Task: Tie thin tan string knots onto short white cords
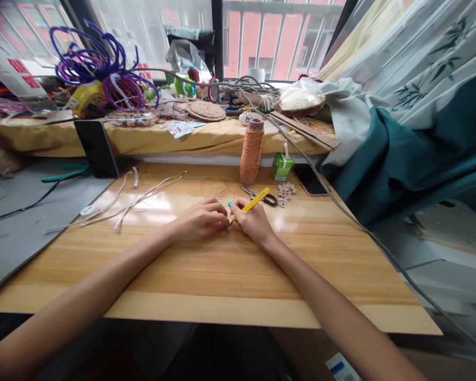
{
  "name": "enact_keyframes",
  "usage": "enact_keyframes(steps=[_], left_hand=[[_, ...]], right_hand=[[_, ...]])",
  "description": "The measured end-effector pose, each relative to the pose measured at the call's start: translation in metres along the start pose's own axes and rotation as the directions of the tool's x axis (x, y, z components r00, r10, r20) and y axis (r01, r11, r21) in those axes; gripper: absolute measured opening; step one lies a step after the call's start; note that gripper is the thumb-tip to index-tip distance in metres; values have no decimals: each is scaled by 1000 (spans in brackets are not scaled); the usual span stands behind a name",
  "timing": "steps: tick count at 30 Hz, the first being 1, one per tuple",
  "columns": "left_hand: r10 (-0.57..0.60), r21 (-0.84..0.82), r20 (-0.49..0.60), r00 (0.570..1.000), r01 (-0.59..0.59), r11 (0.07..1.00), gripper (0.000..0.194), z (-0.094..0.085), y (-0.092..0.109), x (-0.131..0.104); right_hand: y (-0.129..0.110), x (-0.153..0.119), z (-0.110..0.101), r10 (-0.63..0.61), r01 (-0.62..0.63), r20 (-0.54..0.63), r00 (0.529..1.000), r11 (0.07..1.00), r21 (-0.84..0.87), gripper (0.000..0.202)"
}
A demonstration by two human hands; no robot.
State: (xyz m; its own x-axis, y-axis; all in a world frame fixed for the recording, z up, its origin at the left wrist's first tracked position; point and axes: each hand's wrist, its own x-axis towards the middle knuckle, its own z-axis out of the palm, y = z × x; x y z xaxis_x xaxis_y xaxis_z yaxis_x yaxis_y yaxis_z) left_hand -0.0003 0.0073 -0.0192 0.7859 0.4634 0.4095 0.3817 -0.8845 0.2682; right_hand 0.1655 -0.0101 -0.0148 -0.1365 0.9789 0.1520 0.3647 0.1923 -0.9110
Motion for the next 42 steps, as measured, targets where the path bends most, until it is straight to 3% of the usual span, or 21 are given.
enact_keyframes(steps=[42], left_hand=[[0,3,9,1000,0,1000,21,0,0,0]], right_hand=[[-1,-2,1,-81,84,30,996,987,-134,23]])
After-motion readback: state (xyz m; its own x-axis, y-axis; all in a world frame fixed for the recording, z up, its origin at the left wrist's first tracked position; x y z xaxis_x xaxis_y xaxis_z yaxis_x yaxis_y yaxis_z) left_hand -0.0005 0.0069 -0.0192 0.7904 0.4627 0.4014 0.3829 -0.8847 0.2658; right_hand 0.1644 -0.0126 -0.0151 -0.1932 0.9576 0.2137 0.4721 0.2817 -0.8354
